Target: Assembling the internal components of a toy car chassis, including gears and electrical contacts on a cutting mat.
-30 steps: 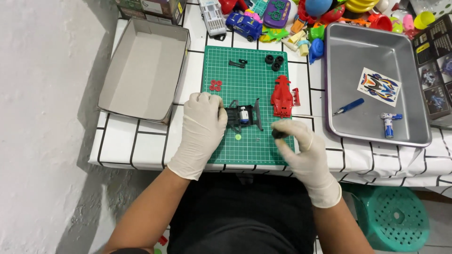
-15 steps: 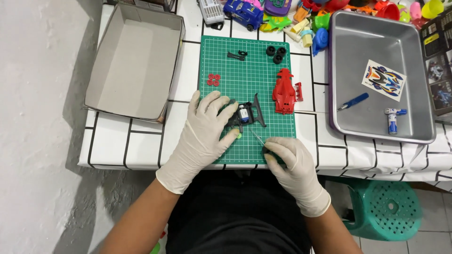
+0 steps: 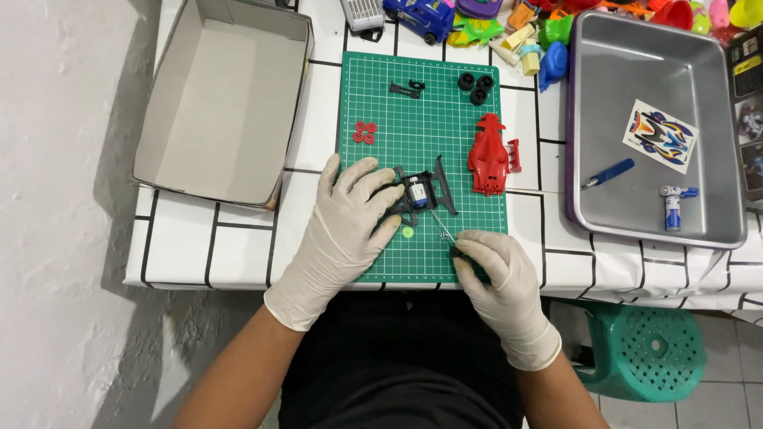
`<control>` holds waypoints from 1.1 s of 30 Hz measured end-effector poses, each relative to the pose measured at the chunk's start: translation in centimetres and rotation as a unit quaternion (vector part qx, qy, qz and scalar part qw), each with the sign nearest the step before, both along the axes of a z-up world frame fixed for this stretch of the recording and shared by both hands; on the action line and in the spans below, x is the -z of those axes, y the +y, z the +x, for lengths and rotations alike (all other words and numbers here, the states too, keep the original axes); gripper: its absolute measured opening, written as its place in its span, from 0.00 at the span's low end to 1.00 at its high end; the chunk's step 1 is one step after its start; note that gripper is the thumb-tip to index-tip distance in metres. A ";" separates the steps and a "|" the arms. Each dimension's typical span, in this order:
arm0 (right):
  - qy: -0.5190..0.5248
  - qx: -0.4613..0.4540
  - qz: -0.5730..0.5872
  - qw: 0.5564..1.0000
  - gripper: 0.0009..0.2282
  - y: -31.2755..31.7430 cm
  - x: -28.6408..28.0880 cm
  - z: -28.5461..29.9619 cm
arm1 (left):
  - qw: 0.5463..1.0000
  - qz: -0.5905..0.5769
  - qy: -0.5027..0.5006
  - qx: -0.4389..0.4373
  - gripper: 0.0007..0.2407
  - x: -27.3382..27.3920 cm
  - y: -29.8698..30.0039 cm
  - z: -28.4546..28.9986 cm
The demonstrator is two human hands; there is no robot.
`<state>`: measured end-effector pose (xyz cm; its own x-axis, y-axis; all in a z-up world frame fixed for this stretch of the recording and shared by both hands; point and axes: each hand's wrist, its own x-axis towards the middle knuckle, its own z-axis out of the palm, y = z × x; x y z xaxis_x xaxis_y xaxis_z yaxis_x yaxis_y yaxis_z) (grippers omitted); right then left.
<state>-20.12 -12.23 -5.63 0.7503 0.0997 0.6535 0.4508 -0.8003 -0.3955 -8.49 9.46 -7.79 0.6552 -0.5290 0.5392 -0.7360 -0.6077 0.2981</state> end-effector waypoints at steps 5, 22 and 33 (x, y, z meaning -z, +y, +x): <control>0.038 0.010 -0.022 0.999 0.08 0.2 -0.2 0.3 | 1.000 0.004 0.007 0.000 0.13 -0.4 0.1 0.0; 0.122 0.003 -0.076 0.990 0.07 0.0 -1.0 1.8 | 0.998 0.001 -0.037 0.058 0.07 -1.1 0.0 -2.2; 0.086 0.025 -0.105 0.990 0.09 0.5 -1.9 2.4 | 0.996 0.043 -0.057 0.051 0.08 -0.7 -0.2 -2.2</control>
<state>-17.68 -11.70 -3.75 0.8562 0.1793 0.4846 0.3487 -0.8926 -0.2858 -10.72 9.24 -7.13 0.5327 -0.6371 0.5570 -0.8213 -0.5480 0.1587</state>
